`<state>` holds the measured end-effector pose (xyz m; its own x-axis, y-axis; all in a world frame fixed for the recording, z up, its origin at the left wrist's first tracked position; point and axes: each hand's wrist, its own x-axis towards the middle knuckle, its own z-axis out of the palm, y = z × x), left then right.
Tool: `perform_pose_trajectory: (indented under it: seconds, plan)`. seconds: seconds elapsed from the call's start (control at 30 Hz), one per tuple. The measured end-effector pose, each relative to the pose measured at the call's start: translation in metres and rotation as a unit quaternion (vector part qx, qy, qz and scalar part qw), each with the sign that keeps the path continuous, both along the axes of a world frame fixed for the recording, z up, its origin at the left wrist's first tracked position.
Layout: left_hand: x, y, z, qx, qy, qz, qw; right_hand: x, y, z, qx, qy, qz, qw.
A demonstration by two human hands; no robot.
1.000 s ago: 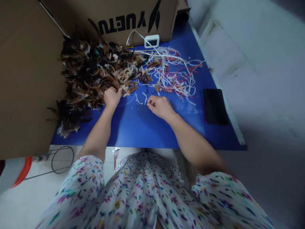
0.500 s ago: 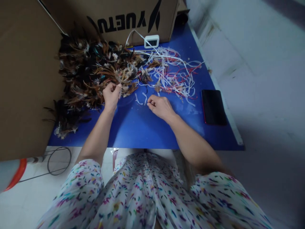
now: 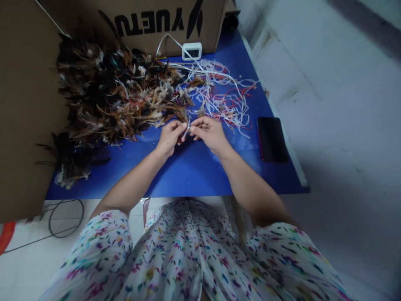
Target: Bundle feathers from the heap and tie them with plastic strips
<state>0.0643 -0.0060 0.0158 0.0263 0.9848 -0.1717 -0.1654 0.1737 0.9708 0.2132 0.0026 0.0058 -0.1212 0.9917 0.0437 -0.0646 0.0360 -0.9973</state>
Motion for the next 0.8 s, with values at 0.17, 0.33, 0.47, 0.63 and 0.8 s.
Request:
perform_pose_trajectory:
  seconds: [0.17,0.33,0.47,0.63,0.8]
  plan:
    - [-0.002,-0.004,-0.008,0.012,-0.004,-0.020,1.000,-0.004,0.001,-0.005,-0.022,-0.012,-0.009,1.000]
    - [-0.003,-0.004,-0.010,0.008,-0.012,-0.023,1.000,0.000,-0.001,-0.007,0.054,-0.074,-0.006,0.996]
    - [-0.003,-0.004,-0.012,0.021,-0.018,-0.031,0.999,0.002,-0.007,-0.004,0.134,-0.152,-0.005,0.979]
    - [-0.003,-0.004,-0.013,0.018,-0.001,-0.029,0.999,0.002,-0.011,-0.002,0.176,-0.190,-0.009,0.966]
    - [-0.001,-0.005,-0.012,0.013,0.011,-0.023,1.000,0.003,-0.011,-0.002,0.205,-0.210,-0.030,0.956]
